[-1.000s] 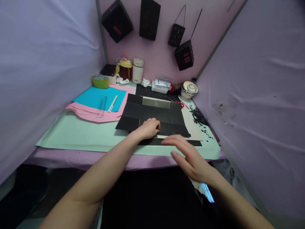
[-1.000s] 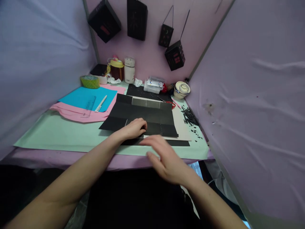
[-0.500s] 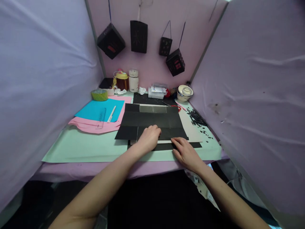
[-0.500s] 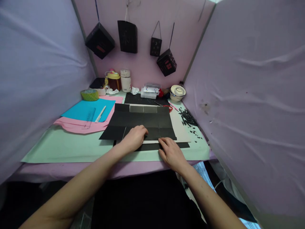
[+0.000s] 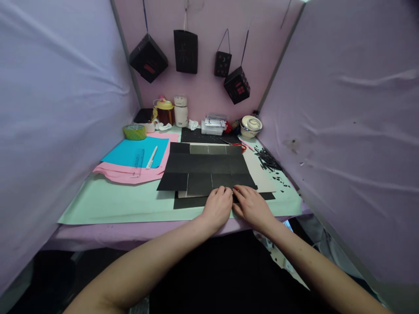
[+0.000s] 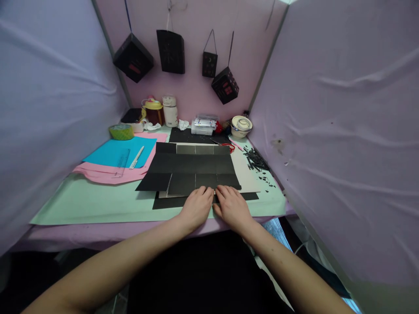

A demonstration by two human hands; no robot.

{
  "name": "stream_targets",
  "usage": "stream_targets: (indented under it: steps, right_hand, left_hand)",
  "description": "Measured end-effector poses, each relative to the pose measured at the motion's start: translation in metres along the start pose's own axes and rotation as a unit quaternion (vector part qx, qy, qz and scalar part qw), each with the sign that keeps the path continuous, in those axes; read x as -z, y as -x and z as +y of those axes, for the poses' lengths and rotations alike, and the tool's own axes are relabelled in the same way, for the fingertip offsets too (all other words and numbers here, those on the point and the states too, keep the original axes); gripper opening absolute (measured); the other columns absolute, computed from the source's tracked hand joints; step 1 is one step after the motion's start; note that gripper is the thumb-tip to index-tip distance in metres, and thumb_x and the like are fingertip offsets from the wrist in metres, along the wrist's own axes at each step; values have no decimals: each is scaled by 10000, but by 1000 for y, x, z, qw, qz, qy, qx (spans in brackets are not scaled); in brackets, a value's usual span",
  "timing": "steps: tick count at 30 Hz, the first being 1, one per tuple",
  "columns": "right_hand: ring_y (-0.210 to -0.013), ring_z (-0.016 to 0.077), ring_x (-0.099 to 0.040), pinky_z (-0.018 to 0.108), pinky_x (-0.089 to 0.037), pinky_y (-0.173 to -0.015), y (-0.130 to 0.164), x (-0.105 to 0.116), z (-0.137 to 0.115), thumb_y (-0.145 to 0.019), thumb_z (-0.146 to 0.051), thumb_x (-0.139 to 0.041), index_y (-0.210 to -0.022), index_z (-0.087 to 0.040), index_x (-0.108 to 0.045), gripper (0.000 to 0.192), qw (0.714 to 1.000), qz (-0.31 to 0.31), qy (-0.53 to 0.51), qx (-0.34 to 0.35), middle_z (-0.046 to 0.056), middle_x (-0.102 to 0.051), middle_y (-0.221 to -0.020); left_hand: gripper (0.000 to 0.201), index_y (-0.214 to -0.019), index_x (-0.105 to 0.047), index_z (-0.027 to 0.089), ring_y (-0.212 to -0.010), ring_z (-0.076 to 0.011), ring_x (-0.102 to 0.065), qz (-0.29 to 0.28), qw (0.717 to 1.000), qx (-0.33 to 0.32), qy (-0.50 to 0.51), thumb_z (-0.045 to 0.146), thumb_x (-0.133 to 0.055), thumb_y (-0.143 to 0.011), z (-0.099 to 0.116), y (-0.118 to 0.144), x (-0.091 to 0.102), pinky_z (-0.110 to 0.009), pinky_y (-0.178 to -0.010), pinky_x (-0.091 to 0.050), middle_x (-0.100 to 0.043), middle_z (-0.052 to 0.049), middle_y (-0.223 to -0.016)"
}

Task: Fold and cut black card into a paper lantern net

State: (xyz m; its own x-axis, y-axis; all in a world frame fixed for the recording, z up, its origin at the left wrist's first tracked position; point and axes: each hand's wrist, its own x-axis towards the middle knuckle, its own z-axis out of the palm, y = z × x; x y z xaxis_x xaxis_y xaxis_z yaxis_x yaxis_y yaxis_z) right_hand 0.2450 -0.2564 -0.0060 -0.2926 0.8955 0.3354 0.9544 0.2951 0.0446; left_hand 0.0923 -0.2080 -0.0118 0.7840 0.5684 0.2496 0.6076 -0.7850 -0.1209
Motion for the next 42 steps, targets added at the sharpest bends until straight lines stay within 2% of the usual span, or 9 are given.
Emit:
stream_targets:
  steps: [6, 9, 17, 23, 30, 38, 42]
  right_hand:
    - [-1137, 270, -512, 421, -431, -1001, 3, -7, 1, -890, -244, -463, -1239, -121, -550, 380, 1000, 2, -25, -2, 135, -576, -1224]
    - [-1119, 269, -518, 422, -440, -986, 4, -8, -1, -888, -252, -477, -1246, -107, -545, 393, 999, -3, -30, -14, 144, -576, -1214]
    - [-1092, 251, -525, 406, -447, -960, 3, -10, -4, -886, -274, -512, -1244, -141, -553, 385, 999, 16, -27, -22, 130, -587, -1190]
    - [-1147, 270, -479, 410, -393, -1009, 2, -10, -11, -884, -252, -512, -1239, -123, -566, 381, 999, 25, 17, -28, 124, -587, -1224]
    - [-1121, 273, -465, 421, -371, -1007, 6, -18, -18, -865, -243, -535, -1234, -117, -575, 392, 996, 61, 15, -63, 117, -609, -1189]
    - [-1100, 248, -470, 398, -342, -980, 7, -20, -16, -872, -252, -533, -1246, -151, -562, 389, 995, 62, -2, -80, 97, -609, -1186]
    - [-1102, 238, -487, 400, -317, -951, 10, -23, -21, -864, -250, -549, -1241, -181, -559, 383, 991, 80, -3, -104, 91, -615, -1179]
  left_hand:
    - [357, -1216, -546, 79, -969, -257, -485, 19, 1000, 9, -5, 141, -421, -888, 0, 7, -2, -346, -835, -412, -573, -145, -1096]
    - [355, -1192, -552, 36, -972, -263, -494, 20, 1000, 5, -5, 127, -423, -874, -1, 7, -4, -359, -861, -413, -567, -171, -1110]
    - [326, -1161, -567, 37, -1075, -259, -494, 47, 998, 36, -2, 99, -414, -880, 4, 3, -7, -355, -941, -393, -565, -161, -1142]
    - [353, -1187, -562, 30, -955, -250, -527, 47, 998, 36, 0, 116, -434, -870, 6, 8, -11, -382, -956, -387, -594, -129, -1008]
    - [408, -1280, -525, 51, -1128, -262, -467, 74, 994, 73, 18, 188, -425, -910, 8, 18, -9, -400, -1081, -265, -580, -123, -1194]
    - [388, -1251, -557, 91, -1068, -264, -499, 86, 991, 98, 43, 193, -461, -889, 10, 18, -3, -412, -971, -352, -610, -124, -1154]
    - [406, -1259, -552, 103, -1098, -249, -504, 99, 988, 105, 61, 204, -465, -876, 8, 21, -6, -402, -985, -350, -612, -107, -1191]
